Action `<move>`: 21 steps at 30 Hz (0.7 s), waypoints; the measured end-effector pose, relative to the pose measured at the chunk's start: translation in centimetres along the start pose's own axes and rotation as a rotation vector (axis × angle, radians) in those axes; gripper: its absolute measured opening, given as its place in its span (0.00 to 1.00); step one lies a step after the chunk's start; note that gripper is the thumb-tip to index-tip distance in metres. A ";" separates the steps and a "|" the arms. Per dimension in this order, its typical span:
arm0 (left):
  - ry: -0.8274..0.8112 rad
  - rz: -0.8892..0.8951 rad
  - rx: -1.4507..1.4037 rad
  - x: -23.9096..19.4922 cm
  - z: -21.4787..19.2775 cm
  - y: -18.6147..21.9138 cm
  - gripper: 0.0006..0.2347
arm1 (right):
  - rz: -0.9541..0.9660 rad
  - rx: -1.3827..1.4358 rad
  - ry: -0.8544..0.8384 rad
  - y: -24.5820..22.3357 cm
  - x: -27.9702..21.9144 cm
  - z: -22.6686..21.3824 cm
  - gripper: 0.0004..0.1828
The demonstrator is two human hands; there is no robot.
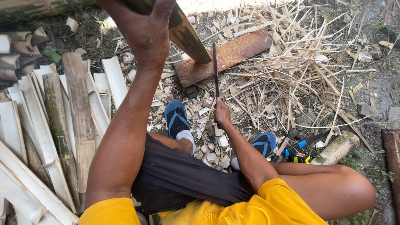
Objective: The person sits on the ground and uses a hand saw to split long bamboo poles into smaller planks. The person holds the bamboo pole steady with one hand and saws through it with the other, repeating the process for multiple poles.
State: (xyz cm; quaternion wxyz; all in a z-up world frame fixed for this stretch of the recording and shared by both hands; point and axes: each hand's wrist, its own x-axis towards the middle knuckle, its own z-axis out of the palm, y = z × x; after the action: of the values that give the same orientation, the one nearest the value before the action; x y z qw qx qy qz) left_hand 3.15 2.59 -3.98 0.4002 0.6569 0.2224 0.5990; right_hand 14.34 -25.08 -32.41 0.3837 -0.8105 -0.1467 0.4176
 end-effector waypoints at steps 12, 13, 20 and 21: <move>-0.446 -0.178 -0.010 -4.3 1.0 -4.9 0.26 | -0.178 0.077 -0.087 1.9 -4.0 -3.0 0.24; -0.389 -0.229 -0.015 -4.3 1.2 -4.8 0.26 | -0.140 0.085 -0.093 2.1 -3.9 -3.3 0.22; -0.188 -0.457 0.172 -7.0 2.4 -3.8 0.27 | -0.227 -0.287 0.090 0.1 -4.3 -5.2 0.12; -0.182 -0.359 0.186 -7.8 2.7 -4.0 0.28 | -0.244 -0.350 0.113 -1.5 -4.3 -5.6 0.11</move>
State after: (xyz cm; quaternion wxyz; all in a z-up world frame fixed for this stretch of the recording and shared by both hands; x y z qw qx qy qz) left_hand 5.04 -1.78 -11.82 0.4564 0.6922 0.3531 0.4335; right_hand 16.24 -29.30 -26.86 0.2924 -0.8632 -0.2921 0.2900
